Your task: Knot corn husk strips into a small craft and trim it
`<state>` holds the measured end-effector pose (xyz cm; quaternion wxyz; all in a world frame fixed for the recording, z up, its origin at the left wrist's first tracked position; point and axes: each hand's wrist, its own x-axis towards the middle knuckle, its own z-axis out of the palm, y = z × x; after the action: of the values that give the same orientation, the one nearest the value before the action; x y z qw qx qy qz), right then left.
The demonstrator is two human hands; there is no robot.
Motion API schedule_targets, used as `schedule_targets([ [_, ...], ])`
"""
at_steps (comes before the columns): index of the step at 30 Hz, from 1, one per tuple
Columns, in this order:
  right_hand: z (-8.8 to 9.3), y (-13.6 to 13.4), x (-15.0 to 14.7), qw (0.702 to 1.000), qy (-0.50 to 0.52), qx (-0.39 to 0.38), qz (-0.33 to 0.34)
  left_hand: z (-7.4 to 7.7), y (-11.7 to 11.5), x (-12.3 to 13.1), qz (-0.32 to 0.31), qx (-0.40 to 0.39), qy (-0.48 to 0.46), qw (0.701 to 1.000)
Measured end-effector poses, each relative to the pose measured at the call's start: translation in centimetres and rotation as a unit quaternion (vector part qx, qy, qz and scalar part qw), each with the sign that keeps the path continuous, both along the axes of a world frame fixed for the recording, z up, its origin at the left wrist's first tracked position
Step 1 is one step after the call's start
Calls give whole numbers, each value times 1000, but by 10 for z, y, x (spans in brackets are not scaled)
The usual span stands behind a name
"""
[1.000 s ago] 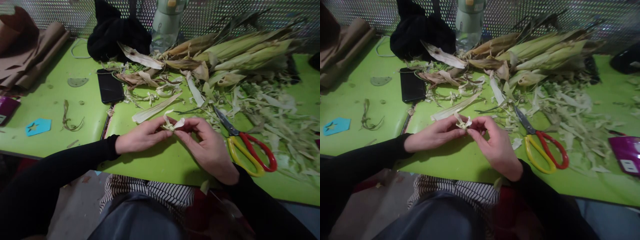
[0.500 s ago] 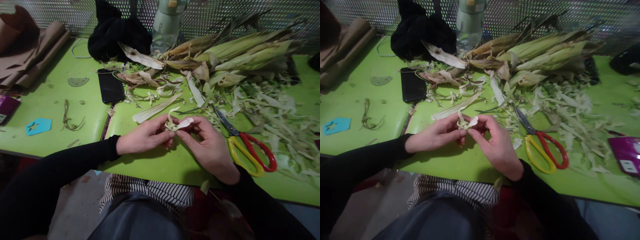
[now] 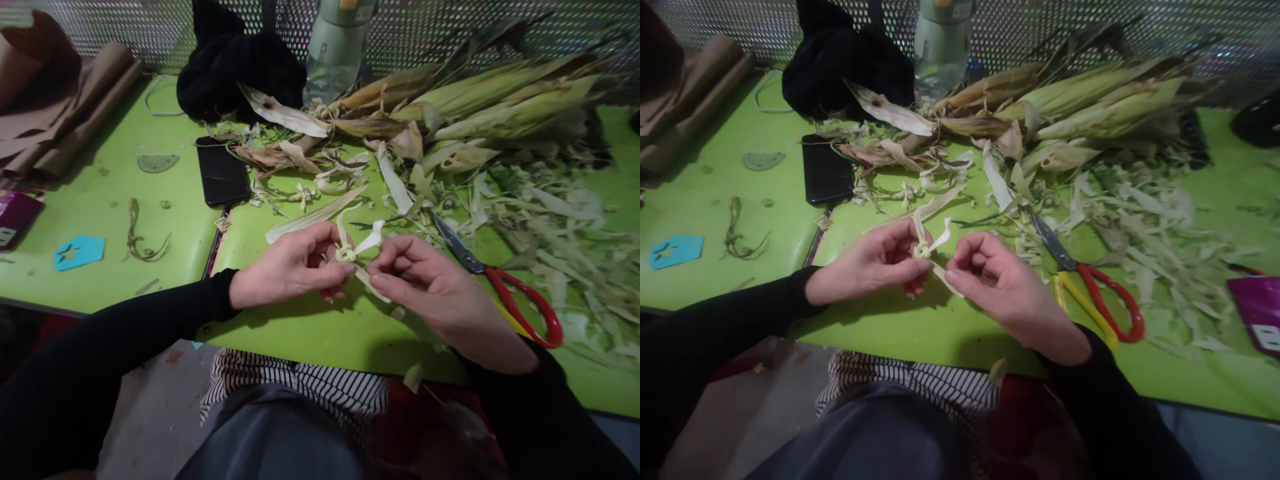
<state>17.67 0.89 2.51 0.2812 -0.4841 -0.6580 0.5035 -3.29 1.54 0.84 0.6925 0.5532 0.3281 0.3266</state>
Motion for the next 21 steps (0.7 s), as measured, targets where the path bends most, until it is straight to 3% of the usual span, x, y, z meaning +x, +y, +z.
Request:
schedule_targets([
  [4,-2,0,3,998,-36,57,10,1,1,-1,1,11,-4,1000],
  [11,-15,-4,-5,974,-77,207,-48,-4,-2,1,-22,28,60,998],
  [18,-11,-7,-3,974,-87,206,-40,-7,-1,1,11,77,103,992],
  [21,-11,-4,-2,962,-114,249,-12,-7,-3,2,-37,59,110,992],
])
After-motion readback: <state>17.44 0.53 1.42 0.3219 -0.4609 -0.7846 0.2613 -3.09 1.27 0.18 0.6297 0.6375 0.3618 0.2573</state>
